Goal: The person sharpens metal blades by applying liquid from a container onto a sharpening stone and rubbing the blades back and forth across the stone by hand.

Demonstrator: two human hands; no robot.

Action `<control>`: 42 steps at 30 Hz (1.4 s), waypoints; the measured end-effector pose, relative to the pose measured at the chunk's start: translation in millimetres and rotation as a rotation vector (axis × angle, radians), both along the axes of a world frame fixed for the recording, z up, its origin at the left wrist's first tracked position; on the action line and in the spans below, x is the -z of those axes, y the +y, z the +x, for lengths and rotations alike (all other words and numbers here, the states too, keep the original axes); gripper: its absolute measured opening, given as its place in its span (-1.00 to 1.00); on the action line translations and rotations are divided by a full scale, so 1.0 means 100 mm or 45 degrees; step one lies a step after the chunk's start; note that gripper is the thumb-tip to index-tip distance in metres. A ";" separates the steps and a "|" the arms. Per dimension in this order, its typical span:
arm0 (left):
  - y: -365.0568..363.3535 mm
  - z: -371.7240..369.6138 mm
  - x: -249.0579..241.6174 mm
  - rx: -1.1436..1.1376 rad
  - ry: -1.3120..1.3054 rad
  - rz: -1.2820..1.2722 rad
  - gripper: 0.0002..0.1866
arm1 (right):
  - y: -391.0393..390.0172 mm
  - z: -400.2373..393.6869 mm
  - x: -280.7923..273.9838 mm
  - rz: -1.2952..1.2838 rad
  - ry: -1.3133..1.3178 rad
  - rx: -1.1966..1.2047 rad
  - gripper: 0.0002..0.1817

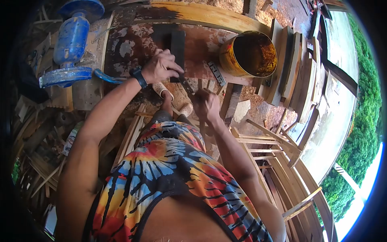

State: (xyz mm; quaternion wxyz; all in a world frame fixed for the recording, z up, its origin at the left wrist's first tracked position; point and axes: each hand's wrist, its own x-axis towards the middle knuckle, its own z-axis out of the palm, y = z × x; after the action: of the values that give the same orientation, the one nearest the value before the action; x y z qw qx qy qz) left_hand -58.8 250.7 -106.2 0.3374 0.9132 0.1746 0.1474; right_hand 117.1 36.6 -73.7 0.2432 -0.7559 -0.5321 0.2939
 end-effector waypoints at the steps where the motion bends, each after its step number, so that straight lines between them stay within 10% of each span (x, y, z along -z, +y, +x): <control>1: -0.02 0.00 0.01 0.007 -0.010 -0.018 -0.82 | -0.03 -0.01 -0.02 -0.034 0.019 0.026 -0.78; 11: 1.00 0.00 0.11 -0.071 0.071 0.310 -0.81 | 1.04 0.03 0.26 0.192 -0.081 -0.074 -0.77; 22: -0.59 0.13 -0.18 0.085 0.023 0.102 -0.71 | -0.56 0.20 -0.03 0.113 0.032 -0.095 -0.75; 26: -0.99 0.10 -0.40 -0.043 -0.177 -0.036 -0.30 | -0.87 0.20 -0.36 -0.139 0.343 0.198 -0.73; 34: -1.42 0.05 -0.74 -0.055 -0.205 0.347 -0.67 | -0.81 0.28 -0.48 -0.288 1.319 0.389 -0.72; 38: -1.48 0.03 -0.90 -0.291 -0.174 0.121 -0.77 | -0.69 0.25 -0.53 -0.074 1.867 0.561 -0.69; 42: -1.69 0.04 -0.81 -0.700 -0.448 -1.790 -0.67 | -0.59 0.02 -0.68 0.038 1.379 0.363 -0.73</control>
State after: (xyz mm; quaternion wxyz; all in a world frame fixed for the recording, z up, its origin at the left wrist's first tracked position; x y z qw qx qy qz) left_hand -54.6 82.2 -24.7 0.8119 0.3715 0.3912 0.2232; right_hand 118.8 -22.3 -6.1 0.5299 -0.5579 -0.2278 0.5968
